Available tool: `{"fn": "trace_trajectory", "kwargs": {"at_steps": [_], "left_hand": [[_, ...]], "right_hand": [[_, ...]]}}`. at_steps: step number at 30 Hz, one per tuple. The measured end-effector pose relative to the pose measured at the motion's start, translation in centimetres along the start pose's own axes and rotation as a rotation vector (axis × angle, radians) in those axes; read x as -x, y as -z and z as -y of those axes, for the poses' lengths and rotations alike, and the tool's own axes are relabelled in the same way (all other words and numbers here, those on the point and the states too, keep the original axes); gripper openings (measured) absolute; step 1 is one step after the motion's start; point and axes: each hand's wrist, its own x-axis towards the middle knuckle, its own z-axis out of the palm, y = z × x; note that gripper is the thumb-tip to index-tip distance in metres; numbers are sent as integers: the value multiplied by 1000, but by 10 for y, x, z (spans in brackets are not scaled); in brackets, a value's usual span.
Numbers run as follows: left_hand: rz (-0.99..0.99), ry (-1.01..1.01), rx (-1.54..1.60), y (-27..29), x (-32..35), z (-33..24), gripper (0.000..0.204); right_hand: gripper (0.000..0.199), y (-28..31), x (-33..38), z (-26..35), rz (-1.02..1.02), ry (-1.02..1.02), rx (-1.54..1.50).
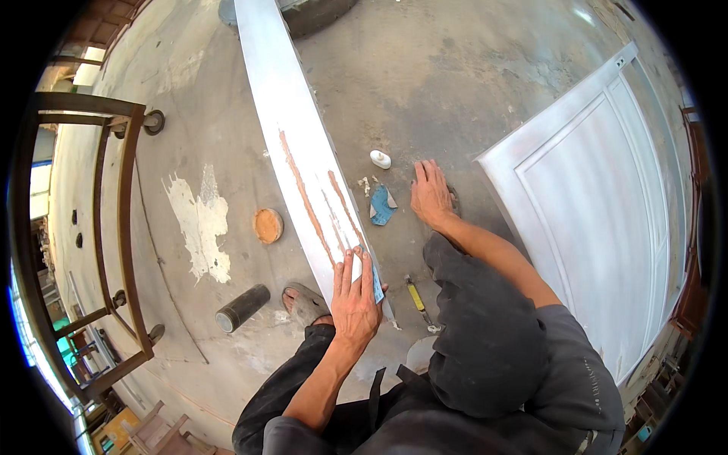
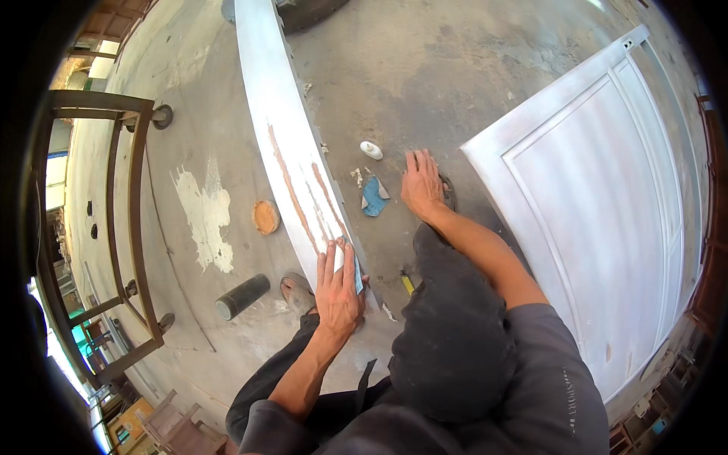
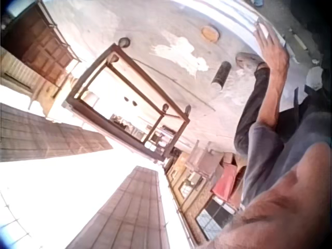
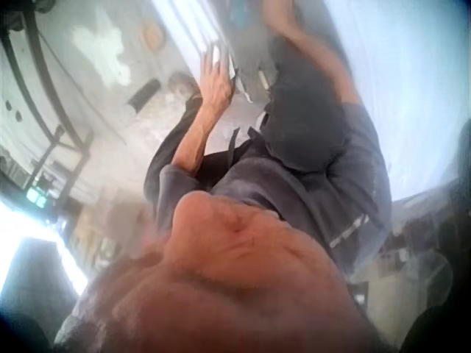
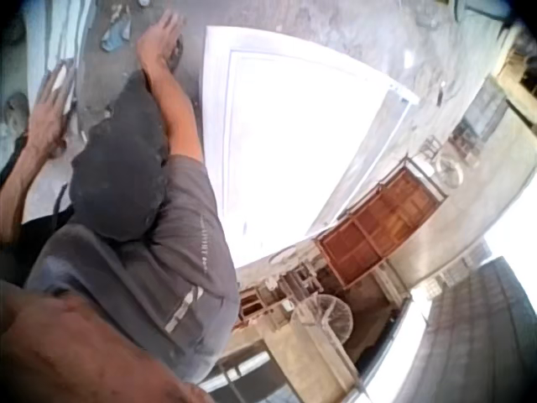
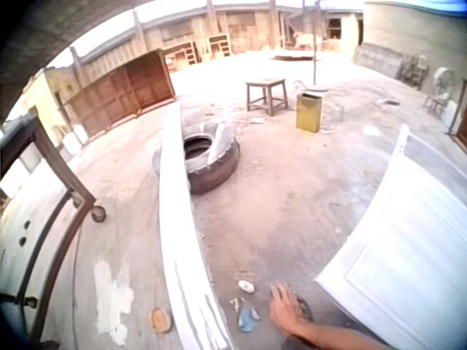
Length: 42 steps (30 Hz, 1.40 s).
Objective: The person is repairing a long white wooden board by applying a white filler substance to the surface. They use a yellow utility knife to spread the filler into the wood grain and a blue sanding block to smooth the applied material. The person also uses a small white bottle to apply a liquid substance to the board.
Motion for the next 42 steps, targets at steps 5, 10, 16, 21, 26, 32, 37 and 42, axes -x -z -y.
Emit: {"fn": "trace_trajectory", "kwargs": {"at_steps": [5,10,16,21,26,32,37,42], "left_hand": [[-84,68,-82,7,-68,15,70],[-83,61,-37,0,-38,-3,65],[-99,65,-40,4,-59,11,71],[-98,74,-53,-1,-61,17,69],[-140,69,-67,-3,-83,32,66],[-236,55,-111,12,-120,42,64],[-181,81,-70,-4,-81,25,68],[-267,50,-157,13,-144,53,68]], "right_hand": [[56,-1,3,2,17,0,1],[59,0,-4,-2,19,-40,22],[59,1,-2,-5,-9,-26,-28],[58,-1,-4,0,-7,-19,10],[57,-2,-4,-3,-15,-24,-30],[56,-1,-4,1,-8,-31,-32],[56,-2,-4,-8,-20,-60,-16],[55,-3,-5,-2,-23,-8,-21]]}}
